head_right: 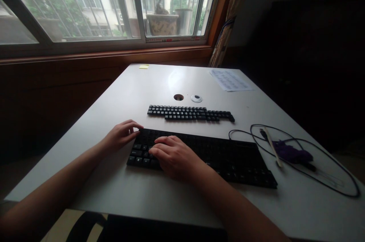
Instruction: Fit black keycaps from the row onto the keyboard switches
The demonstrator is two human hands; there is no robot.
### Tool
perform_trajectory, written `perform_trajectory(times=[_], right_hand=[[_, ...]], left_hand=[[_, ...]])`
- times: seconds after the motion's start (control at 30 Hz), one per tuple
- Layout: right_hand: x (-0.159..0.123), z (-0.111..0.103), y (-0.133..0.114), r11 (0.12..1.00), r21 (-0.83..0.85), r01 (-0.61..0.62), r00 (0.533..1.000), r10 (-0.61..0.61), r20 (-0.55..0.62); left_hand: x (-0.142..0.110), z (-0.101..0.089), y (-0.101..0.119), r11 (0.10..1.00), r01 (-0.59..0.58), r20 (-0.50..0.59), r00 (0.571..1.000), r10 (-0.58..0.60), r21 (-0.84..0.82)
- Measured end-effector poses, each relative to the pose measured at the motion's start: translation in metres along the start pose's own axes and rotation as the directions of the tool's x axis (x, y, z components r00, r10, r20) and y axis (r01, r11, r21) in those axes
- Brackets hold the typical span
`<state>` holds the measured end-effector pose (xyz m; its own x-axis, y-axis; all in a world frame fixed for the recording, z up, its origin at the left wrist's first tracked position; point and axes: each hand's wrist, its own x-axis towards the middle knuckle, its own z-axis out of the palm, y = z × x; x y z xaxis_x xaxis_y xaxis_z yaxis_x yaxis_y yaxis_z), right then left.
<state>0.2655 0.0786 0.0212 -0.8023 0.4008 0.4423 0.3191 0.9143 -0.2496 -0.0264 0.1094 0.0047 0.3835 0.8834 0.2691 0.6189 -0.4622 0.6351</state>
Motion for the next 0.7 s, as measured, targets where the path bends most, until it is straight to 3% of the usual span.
perform_trajectory(times=[0.13,0.43,0.7], right_hand=[[0.0009,-0.0016,-0.0004,1.000,-0.007,0.000,1.000,0.000,0.009],[0.0047,-0.0051,0.0020,0.993,0.114,-0.020,0.991,0.035,-0.128],[0.0013,-0.0011,0.0054,0.996,0.092,-0.012,0.988,0.026,-0.154]], left_hand=[[0.0000,0.0000,-0.0004,1.000,-0.003,-0.001,1.000,0.003,0.006],[0.0002,-0.0003,-0.0003,1.000,-0.006,-0.004,1.000,0.006,0.006],[0.0006,-0.0011,0.0025,1.000,0.000,-0.003,1.000,0.000,0.002]])
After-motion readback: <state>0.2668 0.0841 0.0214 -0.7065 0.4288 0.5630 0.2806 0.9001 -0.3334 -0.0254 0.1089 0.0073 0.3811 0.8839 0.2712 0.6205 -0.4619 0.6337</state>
